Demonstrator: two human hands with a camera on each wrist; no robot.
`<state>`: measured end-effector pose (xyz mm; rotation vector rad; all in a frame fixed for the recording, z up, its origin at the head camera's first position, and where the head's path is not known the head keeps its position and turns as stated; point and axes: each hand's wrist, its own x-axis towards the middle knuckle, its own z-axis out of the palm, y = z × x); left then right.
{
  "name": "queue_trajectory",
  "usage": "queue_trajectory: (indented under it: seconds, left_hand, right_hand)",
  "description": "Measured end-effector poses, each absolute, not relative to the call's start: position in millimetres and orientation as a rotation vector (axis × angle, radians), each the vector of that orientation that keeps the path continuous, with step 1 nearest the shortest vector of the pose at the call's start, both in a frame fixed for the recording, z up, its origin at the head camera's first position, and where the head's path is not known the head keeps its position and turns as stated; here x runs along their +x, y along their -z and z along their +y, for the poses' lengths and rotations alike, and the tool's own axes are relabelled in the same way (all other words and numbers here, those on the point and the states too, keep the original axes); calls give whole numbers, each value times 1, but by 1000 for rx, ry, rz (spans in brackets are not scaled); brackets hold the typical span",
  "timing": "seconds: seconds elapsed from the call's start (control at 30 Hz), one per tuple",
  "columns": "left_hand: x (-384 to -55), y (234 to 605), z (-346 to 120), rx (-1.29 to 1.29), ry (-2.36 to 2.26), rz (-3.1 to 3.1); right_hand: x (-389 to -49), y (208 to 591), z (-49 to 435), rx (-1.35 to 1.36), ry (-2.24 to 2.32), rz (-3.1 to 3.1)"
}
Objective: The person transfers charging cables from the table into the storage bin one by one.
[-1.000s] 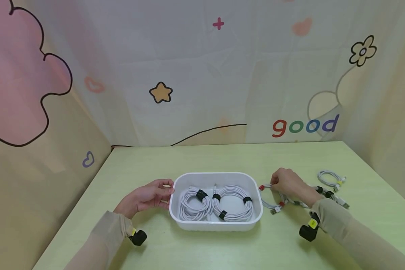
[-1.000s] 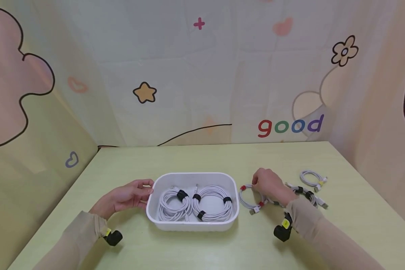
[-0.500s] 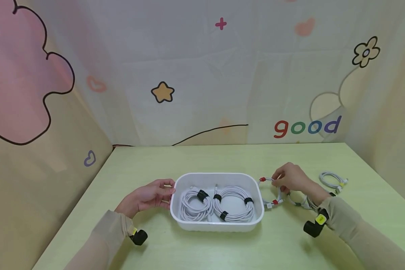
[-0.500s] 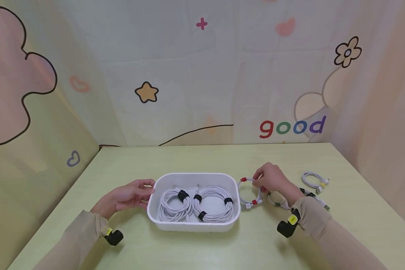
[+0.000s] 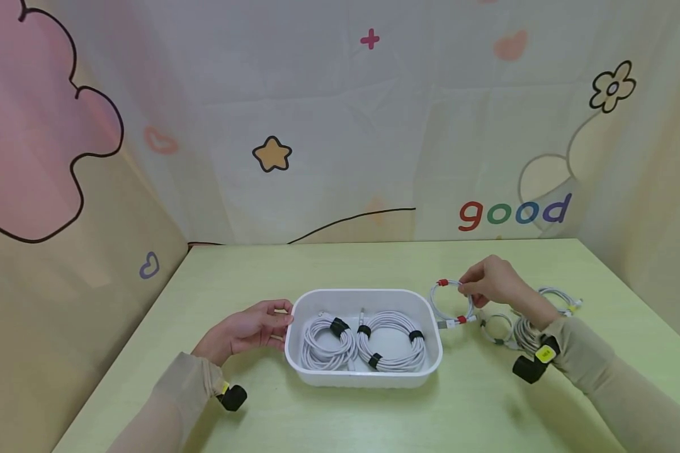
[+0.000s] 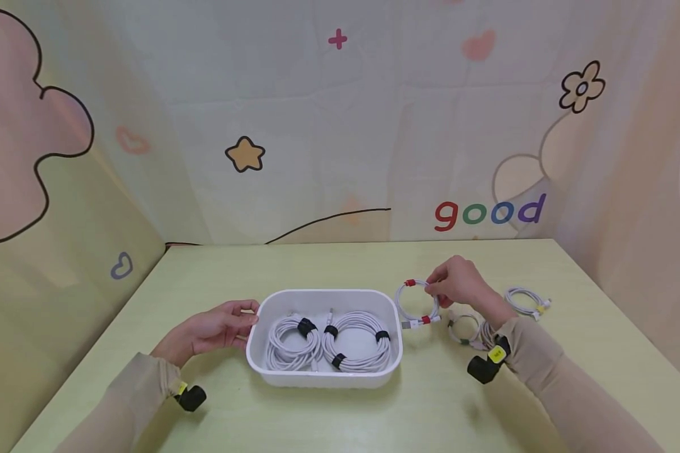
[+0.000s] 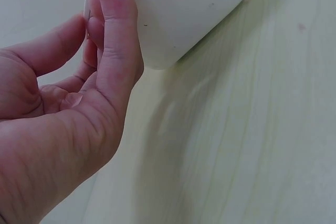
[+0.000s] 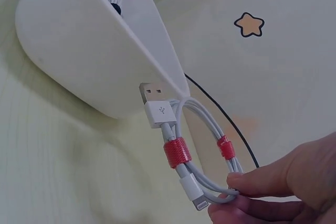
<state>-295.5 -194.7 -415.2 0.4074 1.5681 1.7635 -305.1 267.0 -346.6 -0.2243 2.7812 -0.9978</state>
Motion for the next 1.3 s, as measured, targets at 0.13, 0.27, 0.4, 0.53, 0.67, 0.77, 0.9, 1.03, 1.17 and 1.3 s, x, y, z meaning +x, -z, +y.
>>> queue_trajectory:
  seconds: [0.13, 0.27, 0.4, 0.53, 0.67, 0.77, 0.9, 1.03, 1.17, 1.3]
  left_hand:
    - [-296, 415, -195, 408, -1765, 1565]
    - [-296, 415, -195, 410, -1760, 1570]
    - [-296, 416, -195, 403, -1754, 1575]
    - [-296, 415, -195, 404, -1756, 1572]
    - [-296, 415, -195, 408, -1759, 1567]
    - [-296, 415, -194, 408, -1759, 1561]
    - [-296, 416, -194, 406, -1760, 1557]
    - [-295, 415, -194, 396, -1761, 1560]
    - [-295, 414, -194, 390, -1759, 1566]
    - [-295, 415, -194, 403, -1760, 1566]
  right_hand:
    - [-307, 337, 268, -227, 994, 2794]
    - [-306, 329, 268, -227, 1005, 2800]
    - [-304, 324, 264, -231, 1012, 2784]
    - [-303, 322, 255, -249, 1020, 2769]
    - [-302, 322, 244, -269, 1027, 2753]
    - [-302, 321, 236, -285, 1030, 2745]
    - [-301, 319, 225, -311, 1029, 2742]
    - [-301, 319, 215, -330, 1024, 2739]
    - [-300, 321, 204, -354, 1015, 2732]
    - [-299, 323, 193, -380, 1005, 2719]
